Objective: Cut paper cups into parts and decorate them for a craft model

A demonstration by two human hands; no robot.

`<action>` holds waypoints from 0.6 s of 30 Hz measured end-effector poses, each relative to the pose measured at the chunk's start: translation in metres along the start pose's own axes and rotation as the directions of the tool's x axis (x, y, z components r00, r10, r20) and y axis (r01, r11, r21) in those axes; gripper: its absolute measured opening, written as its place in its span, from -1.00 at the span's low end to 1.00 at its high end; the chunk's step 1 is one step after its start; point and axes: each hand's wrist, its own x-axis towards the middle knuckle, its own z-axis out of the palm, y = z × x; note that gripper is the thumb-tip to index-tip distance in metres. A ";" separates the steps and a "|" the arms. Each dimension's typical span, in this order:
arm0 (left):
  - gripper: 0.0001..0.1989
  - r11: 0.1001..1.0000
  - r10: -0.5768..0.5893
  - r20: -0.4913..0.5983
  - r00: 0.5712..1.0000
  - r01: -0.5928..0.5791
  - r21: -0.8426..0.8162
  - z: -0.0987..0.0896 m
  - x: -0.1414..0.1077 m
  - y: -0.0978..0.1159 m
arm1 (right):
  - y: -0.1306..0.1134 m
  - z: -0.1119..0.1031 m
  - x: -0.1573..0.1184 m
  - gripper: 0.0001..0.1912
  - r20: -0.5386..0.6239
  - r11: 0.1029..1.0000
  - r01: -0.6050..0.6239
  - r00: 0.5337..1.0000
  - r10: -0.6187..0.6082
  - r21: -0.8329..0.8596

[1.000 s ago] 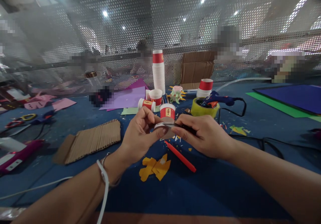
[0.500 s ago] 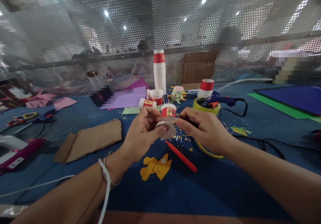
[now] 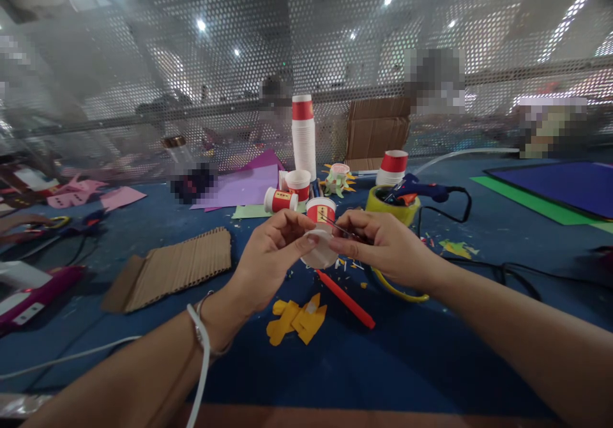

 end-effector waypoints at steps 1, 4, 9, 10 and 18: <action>-0.85 1.000 0.013 -0.011 1.000 -0.012 0.021 0.000 0.000 0.000 | -0.001 0.000 0.000 -0.66 -0.002 1.000 0.000 1.000 0.000 0.001; -0.89 0.991 0.083 -0.036 0.996 -0.079 0.110 -0.001 0.000 -0.001 | -0.003 0.000 0.000 -0.68 0.004 1.000 0.015 1.000 -0.015 0.012; -0.91 0.954 0.179 -0.018 0.984 -0.169 0.246 -0.003 0.000 -0.001 | -0.005 0.000 0.001 -0.65 0.007 1.000 -0.005 1.000 0.005 0.014; -0.90 0.949 0.186 -0.016 0.982 -0.175 0.263 -0.004 0.000 0.000 | -0.006 0.000 0.002 -0.65 0.004 1.000 -0.013 1.000 0.013 0.014; -0.72 0.981 -0.134 0.043 0.990 0.126 0.145 -0.003 0.001 0.003 | 0.001 0.000 0.001 -0.70 0.002 0.997 -0.015 1.000 0.014 0.072</action>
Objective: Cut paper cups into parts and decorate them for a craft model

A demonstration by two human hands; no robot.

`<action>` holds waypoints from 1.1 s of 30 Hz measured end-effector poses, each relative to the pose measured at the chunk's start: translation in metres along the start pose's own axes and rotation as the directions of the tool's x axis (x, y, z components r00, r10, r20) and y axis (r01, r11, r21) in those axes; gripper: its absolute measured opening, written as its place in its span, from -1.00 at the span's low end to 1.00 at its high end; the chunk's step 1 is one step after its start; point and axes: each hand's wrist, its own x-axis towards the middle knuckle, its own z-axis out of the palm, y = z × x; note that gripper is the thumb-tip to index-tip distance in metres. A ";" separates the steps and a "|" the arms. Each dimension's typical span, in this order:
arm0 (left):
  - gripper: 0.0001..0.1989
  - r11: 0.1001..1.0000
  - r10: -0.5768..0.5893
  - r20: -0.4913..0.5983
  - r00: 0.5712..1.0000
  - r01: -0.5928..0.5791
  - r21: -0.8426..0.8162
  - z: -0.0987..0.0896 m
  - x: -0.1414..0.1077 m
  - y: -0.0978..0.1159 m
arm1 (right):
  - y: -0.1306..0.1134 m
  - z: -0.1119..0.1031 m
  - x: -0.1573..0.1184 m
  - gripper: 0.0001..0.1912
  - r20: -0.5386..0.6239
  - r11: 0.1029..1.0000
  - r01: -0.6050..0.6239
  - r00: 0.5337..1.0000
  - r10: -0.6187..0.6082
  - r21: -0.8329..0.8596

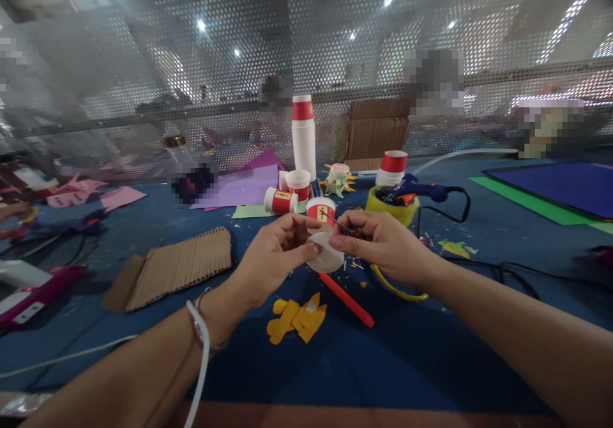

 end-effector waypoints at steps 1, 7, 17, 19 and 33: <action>-0.69 0.999 -0.044 0.027 0.999 0.045 -0.030 0.000 0.000 0.000 | 0.001 0.000 0.000 -0.70 0.000 1.000 -0.008 1.000 0.008 0.004; -0.70 0.989 -0.062 -0.025 0.998 0.058 -0.137 0.000 0.002 -0.001 | 0.001 -0.002 0.000 -0.69 -0.029 0.997 -0.067 0.997 0.068 0.028; -0.40 0.982 -0.003 0.169 0.986 0.035 -0.187 -0.001 -0.001 0.003 | -0.001 -0.002 -0.002 -0.58 -0.036 0.984 -0.124 0.991 0.129 0.129; -0.37 0.984 -0.003 0.223 0.975 0.043 -0.173 -0.001 -0.002 0.002 | -0.002 -0.002 -0.003 -0.58 -0.026 0.979 -0.132 0.990 0.138 0.154; -0.48 0.971 0.235 0.137 0.962 -0.240 0.019 -0.003 -0.002 -0.003 | -0.004 -0.001 -0.002 -0.59 -0.024 0.988 -0.112 0.993 0.115 0.103</action>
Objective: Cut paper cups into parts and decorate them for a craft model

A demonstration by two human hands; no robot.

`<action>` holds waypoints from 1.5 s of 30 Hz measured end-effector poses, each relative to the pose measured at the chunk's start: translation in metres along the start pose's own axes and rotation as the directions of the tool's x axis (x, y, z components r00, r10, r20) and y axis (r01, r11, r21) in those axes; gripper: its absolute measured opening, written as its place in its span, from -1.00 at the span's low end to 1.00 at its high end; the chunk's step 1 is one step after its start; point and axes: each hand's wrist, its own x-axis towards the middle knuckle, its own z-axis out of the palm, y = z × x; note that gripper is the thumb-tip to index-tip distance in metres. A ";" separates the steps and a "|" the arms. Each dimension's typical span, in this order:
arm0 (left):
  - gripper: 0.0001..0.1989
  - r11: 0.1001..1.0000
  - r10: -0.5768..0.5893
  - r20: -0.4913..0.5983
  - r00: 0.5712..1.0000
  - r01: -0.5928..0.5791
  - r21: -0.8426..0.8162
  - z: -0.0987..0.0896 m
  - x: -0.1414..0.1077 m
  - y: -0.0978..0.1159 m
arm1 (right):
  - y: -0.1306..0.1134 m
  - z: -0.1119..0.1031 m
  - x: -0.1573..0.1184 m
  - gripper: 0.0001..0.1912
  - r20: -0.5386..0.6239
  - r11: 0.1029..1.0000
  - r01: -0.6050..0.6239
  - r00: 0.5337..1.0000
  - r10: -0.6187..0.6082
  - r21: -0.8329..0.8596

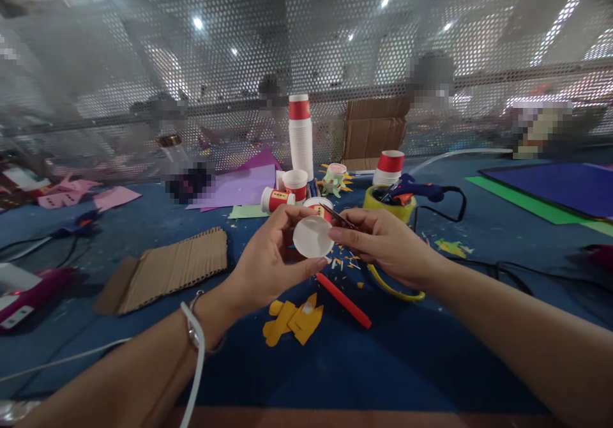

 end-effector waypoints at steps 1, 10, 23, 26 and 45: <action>-0.48 1.000 -0.003 0.002 1.000 0.003 -0.005 0.000 0.000 0.000 | 0.000 0.000 0.000 -0.59 0.001 1.000 0.003 1.000 -0.003 -0.003; -0.67 0.868 -0.317 0.058 0.947 0.314 -0.385 -0.001 0.005 0.009 | 0.001 -0.002 0.000 -0.60 0.011 0.998 0.021 1.000 -0.020 -0.059; -0.86 0.750 -0.431 0.105 0.896 0.420 -0.511 -0.010 0.011 0.011 | 0.004 -0.004 0.002 -0.56 -0.026 0.978 0.118 0.992 -0.124 -0.171; -0.89 0.770 -0.430 0.043 0.902 0.391 -0.504 -0.014 0.014 0.007 | 0.006 -0.007 0.003 -0.53 -0.070 0.941 0.139 0.983 -0.168 -0.309; -0.85 0.936 -0.271 -0.121 0.955 0.232 -0.264 -0.004 0.010 0.006 | 0.008 -0.004 0.002 -0.56 -0.019 0.734 0.116 0.985 -0.174 -0.670</action>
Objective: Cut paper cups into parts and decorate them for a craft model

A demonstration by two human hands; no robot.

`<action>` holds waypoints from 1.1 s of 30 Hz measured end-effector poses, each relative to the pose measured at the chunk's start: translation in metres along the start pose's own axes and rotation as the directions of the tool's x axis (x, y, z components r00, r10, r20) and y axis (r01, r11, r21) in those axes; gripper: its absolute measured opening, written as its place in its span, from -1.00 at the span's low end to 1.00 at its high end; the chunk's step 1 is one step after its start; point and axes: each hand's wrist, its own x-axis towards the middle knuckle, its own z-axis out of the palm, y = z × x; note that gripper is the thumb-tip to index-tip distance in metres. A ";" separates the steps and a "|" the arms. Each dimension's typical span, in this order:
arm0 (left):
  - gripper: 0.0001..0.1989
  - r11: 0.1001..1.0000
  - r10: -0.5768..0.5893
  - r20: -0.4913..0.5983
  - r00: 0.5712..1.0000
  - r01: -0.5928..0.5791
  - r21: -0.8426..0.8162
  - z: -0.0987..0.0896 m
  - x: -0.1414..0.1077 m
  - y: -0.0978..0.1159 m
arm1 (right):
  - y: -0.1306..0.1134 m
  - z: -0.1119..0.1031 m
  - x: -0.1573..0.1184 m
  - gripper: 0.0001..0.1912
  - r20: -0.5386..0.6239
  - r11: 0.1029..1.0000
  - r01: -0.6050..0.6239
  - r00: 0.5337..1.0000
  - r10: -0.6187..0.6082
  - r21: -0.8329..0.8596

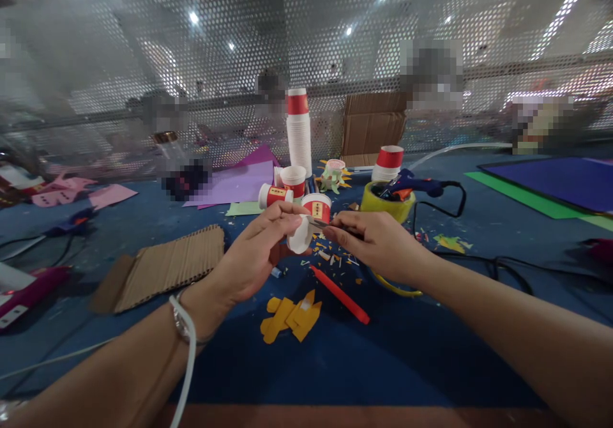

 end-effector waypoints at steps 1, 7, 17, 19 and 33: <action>-0.85 1.000 0.007 0.005 1.000 -0.007 0.008 0.000 0.000 0.000 | 0.000 0.000 0.000 -0.57 0.001 1.000 0.001 1.000 -0.001 0.003; -0.82 0.998 0.022 0.008 1.000 -0.023 0.063 0.001 -0.002 -0.001 | -0.001 0.000 0.000 -0.59 0.000 1.000 0.023 1.000 -0.023 -0.007; -0.77 0.997 0.006 -0.025 1.000 -0.004 0.075 0.005 -0.005 0.002 | -0.003 -0.001 0.000 -0.59 0.033 0.999 0.010 0.999 -0.009 -0.035; -0.78 0.998 -0.002 -0.031 1.000 0.004 0.063 0.005 -0.003 0.002 | -0.003 -0.001 -0.001 -0.57 0.031 1.000 0.010 0.999 -0.009 -0.029; -0.84 0.999 -0.025 -0.097 0.995 0.022 -0.029 0.000 0.002 -0.001 | -0.008 -0.003 -0.001 -0.58 0.056 0.997 -0.033 0.998 0.037 -0.070</action>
